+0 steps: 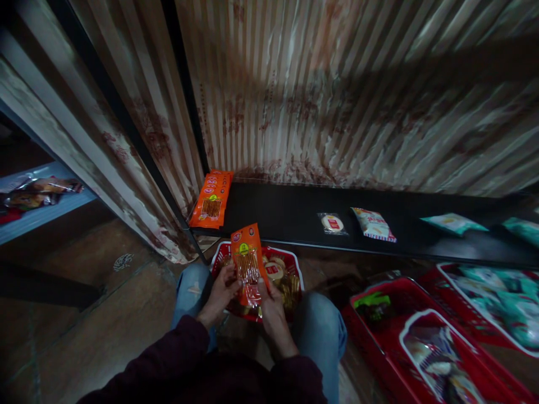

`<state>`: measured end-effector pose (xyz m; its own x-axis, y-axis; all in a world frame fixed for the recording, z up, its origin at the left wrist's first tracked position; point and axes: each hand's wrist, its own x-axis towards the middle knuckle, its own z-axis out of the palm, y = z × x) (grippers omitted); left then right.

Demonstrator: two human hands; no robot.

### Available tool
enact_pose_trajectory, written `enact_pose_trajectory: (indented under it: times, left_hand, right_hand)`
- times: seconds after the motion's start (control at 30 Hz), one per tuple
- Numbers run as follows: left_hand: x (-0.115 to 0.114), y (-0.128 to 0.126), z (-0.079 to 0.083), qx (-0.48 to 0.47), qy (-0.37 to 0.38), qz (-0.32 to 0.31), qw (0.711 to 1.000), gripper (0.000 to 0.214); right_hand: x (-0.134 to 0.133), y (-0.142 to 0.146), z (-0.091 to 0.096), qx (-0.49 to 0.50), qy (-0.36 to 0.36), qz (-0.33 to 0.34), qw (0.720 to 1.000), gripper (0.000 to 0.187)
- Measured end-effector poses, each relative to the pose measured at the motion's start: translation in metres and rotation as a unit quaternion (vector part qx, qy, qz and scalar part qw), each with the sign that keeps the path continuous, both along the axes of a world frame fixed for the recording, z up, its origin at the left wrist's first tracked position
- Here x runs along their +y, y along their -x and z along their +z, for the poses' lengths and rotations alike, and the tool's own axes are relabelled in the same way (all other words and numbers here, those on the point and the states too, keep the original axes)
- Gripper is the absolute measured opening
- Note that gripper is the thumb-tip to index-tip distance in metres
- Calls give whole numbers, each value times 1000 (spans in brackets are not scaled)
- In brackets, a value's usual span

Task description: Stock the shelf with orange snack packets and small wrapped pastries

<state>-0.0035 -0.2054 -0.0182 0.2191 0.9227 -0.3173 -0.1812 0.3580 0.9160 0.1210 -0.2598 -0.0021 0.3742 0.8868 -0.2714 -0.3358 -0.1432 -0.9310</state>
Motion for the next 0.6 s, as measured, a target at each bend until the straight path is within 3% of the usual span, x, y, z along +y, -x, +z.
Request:
enact_pose_trajectory:
  times: [0.13, 0.3, 0.6]
  left_hand:
    - [8, 1, -11, 48, 5, 68, 996, 41]
    - [19, 5, -10, 8, 41, 98, 994, 29]
    - [48, 15, -2, 16, -32, 131, 991, 32]
  right_hand:
    - [7, 5, -4, 25, -1, -16, 1000, 54]
    - [14, 7, -9, 52, 18, -6, 998, 49]
    - [38, 7, -9, 46, 47, 14, 998, 42]
